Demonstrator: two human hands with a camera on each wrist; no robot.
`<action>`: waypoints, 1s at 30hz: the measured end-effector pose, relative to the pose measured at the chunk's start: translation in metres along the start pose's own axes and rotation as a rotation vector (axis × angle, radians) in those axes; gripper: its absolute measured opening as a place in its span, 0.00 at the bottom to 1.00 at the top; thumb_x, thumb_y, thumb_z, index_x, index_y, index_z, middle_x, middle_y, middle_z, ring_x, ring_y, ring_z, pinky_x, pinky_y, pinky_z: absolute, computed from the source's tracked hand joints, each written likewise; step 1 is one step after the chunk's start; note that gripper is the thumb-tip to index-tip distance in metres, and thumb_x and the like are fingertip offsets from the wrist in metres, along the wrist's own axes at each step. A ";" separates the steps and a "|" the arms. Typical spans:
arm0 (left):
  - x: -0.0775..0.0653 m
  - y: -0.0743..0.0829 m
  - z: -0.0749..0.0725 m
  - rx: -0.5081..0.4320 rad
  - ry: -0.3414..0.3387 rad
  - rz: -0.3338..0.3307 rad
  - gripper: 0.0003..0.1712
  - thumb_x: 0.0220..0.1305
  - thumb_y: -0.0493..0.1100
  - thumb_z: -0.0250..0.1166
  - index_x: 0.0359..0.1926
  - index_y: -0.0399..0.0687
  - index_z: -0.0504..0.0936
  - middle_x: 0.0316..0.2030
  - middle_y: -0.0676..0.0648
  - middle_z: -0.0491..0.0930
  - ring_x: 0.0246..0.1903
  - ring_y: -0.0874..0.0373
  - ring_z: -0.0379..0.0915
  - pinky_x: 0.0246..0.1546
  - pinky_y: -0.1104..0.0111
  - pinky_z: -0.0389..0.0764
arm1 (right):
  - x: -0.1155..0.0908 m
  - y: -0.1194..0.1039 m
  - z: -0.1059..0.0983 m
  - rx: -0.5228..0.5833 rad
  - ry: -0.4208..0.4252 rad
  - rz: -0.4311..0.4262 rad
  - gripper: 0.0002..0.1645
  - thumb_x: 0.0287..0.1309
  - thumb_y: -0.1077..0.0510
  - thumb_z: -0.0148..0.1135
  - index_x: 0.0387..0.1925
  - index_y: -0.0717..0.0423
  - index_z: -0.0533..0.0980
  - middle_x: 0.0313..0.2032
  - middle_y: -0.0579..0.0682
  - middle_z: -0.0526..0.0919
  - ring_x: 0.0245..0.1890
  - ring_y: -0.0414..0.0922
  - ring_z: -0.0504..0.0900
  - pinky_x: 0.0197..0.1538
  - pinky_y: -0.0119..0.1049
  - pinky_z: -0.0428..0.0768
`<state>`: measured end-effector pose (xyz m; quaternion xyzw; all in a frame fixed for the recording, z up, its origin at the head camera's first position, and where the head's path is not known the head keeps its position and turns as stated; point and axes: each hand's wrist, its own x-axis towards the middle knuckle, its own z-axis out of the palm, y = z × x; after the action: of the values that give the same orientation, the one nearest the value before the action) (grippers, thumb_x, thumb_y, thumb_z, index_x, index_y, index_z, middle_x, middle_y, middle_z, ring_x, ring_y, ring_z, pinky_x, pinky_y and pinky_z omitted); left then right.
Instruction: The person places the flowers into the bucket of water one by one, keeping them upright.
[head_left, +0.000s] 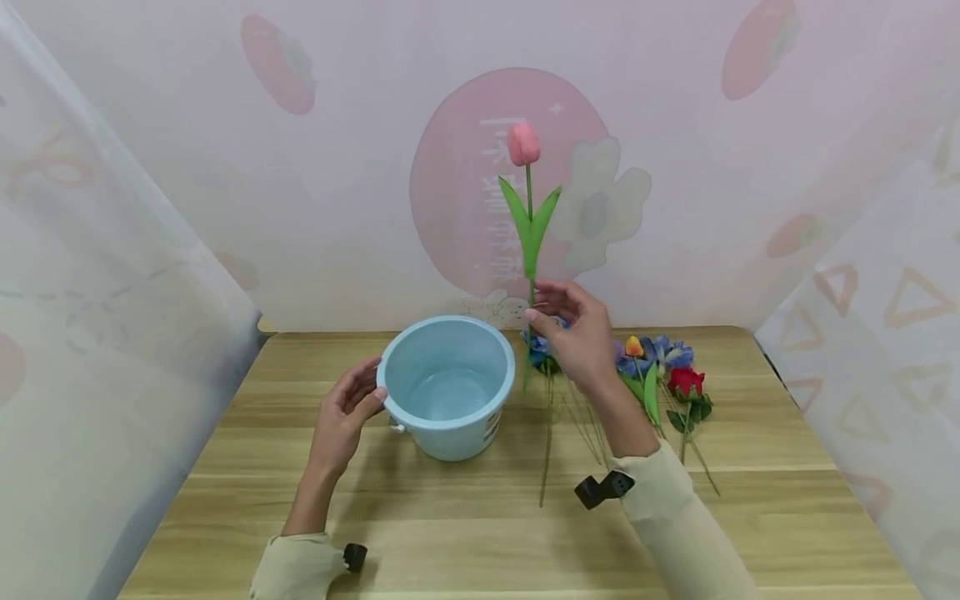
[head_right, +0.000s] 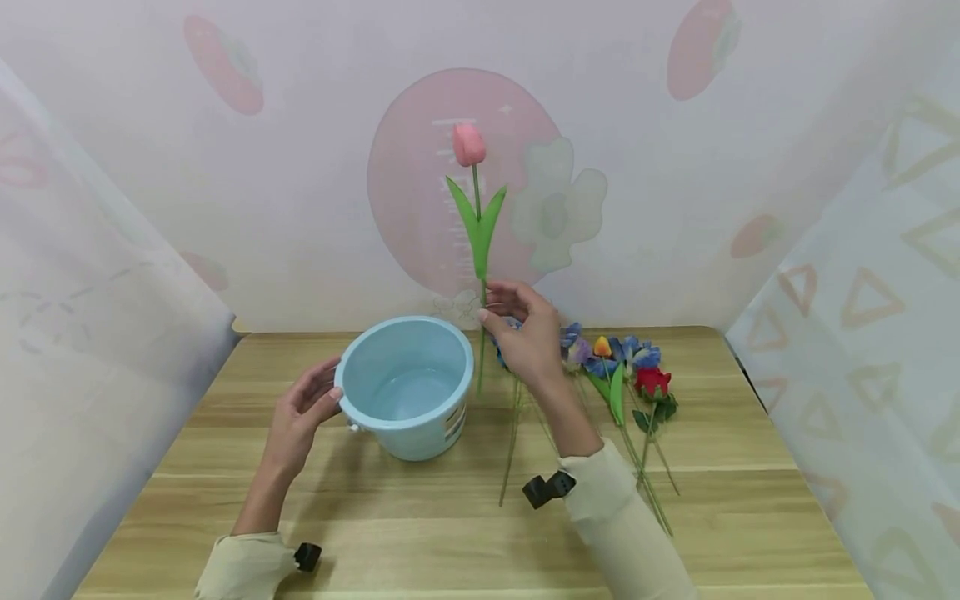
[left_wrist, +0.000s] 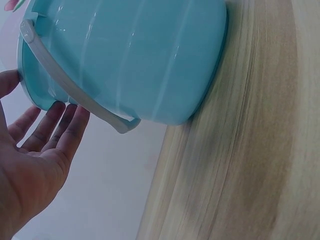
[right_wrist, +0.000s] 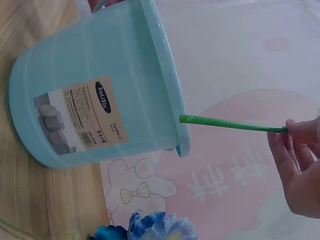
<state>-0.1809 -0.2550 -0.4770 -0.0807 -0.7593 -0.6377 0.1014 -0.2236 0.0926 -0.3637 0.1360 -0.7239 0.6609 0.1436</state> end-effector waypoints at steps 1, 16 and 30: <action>0.000 0.000 0.000 -0.002 0.000 0.000 0.30 0.79 0.40 0.64 0.77 0.40 0.71 0.68 0.33 0.76 0.60 0.59 0.81 0.53 0.75 0.87 | 0.001 -0.001 0.002 0.006 -0.001 -0.001 0.22 0.68 0.67 0.71 0.62 0.62 0.81 0.53 0.63 0.86 0.48 0.45 0.88 0.46 0.32 0.91; 0.001 0.000 -0.002 -0.021 -0.001 0.000 0.30 0.79 0.40 0.64 0.77 0.40 0.71 0.68 0.32 0.76 0.60 0.61 0.81 0.53 0.74 0.88 | 0.018 -0.007 0.039 0.021 -0.053 -0.019 0.22 0.67 0.70 0.71 0.61 0.60 0.83 0.51 0.62 0.87 0.51 0.55 0.89 0.47 0.34 0.91; -0.002 0.001 0.000 -0.042 -0.009 0.017 0.30 0.79 0.38 0.64 0.77 0.39 0.71 0.68 0.32 0.76 0.59 0.64 0.82 0.52 0.73 0.89 | 0.022 0.010 0.072 -0.024 -0.215 0.093 0.21 0.69 0.69 0.69 0.62 0.58 0.81 0.51 0.60 0.85 0.48 0.55 0.89 0.44 0.40 0.93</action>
<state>-0.1787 -0.2544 -0.4763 -0.0922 -0.7456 -0.6521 0.1015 -0.2496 0.0215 -0.3710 0.1706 -0.7484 0.6399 0.0357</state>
